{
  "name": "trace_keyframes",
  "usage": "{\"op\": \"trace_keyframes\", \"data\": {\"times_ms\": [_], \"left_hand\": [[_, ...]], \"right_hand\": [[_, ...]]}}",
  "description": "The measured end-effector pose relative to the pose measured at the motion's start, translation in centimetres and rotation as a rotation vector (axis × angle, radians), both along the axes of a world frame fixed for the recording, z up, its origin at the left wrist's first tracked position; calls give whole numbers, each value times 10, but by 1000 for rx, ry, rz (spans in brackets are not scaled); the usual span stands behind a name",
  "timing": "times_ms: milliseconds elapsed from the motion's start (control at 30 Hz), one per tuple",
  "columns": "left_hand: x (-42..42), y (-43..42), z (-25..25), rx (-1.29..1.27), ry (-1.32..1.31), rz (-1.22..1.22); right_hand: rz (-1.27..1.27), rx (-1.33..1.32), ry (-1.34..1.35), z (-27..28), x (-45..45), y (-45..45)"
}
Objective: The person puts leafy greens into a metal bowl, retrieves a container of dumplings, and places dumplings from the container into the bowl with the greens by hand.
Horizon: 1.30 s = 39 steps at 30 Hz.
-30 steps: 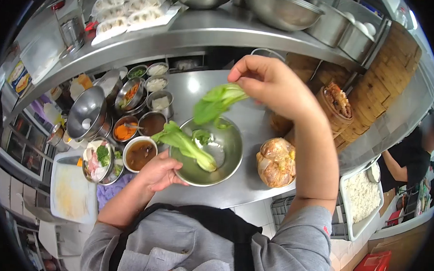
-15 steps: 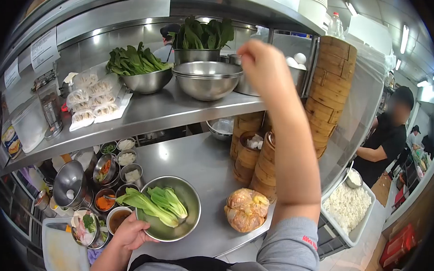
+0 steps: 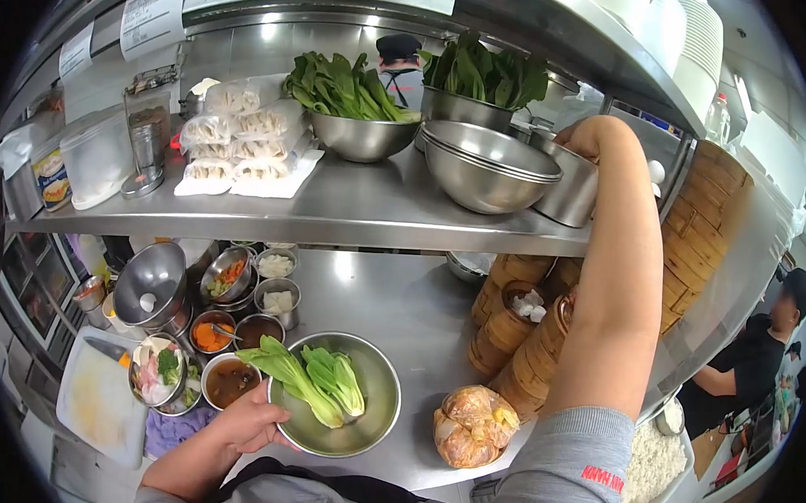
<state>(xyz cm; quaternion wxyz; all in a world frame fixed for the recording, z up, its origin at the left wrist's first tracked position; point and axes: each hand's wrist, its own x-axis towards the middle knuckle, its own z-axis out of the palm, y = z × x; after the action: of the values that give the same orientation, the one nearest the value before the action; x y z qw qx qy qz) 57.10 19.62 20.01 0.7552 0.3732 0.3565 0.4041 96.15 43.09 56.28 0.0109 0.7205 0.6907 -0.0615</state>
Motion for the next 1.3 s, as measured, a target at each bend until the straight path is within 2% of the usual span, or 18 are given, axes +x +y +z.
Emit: {"op": "trace_keyframes", "data": {"times_ms": [133, 200, 300, 433, 533, 600, 633, 667, 733, 833, 867, 900, 933, 967, 1033, 1067, 1233, 1300], "left_hand": [[6, 6, -3, 8, -19, 15], [11, 7, 1, 12, -3, 22], [18, 9, 9, 20, 1, -6], [21, 9, 8, 23, -46, -38], [21, 6, 9, 23, -63, -25], [21, 5, 8, 33, -31, -8], [19, 3, 8, 36, -56, -4], [17, 1, 10, 50, -78, 1], [11, -4, 11, 21, -53, 37], [-1, -12, 1, 33, -74, -7], [-5, -17, -1, 23, -71, 34], [-8, -23, -2, 7, -81, 41], [-12, -28, -3, -8, -91, 43], [-16, -34, -3, -27, -89, 58], [-37, -56, -26, -30, -87, 114], [-44, -63, -34, -22, -100, 138], [-105, -122, -35, -82, -59, 382], [-128, -141, -38, -64, -62, 427]], "right_hand": [[-11, 62, 8, -5, 4, 8], [-12, 252, -272, -3, 0, 6], [12, 446, -124, -8, 12, -2], [73, 547, -234, -7, 28, 6], [127, 605, -38, 0, 68, 43], [304, 943, -30, 3, 77, 40], [290, 1146, 18, 4, 82, 37], [118, 1101, -37, 2, 46, -10], [289, 1222, 552, -15, 60, -16], [558, 1071, 833, -115, -51, -135], [476, 925, 912, -155, -95, -171], [639, 727, 1048, -199, -117, -190], [771, 619, 1048, -236, -154, -207], [847, 382, 548, -257, -168, -216], [1010, 169, 557, -306, -208, -226], [1011, 165, 557, -314, -212, -223], [480, 320, 1537, -334, -225, -219], [515, 294, 1548, -341, -246, -227]]}}
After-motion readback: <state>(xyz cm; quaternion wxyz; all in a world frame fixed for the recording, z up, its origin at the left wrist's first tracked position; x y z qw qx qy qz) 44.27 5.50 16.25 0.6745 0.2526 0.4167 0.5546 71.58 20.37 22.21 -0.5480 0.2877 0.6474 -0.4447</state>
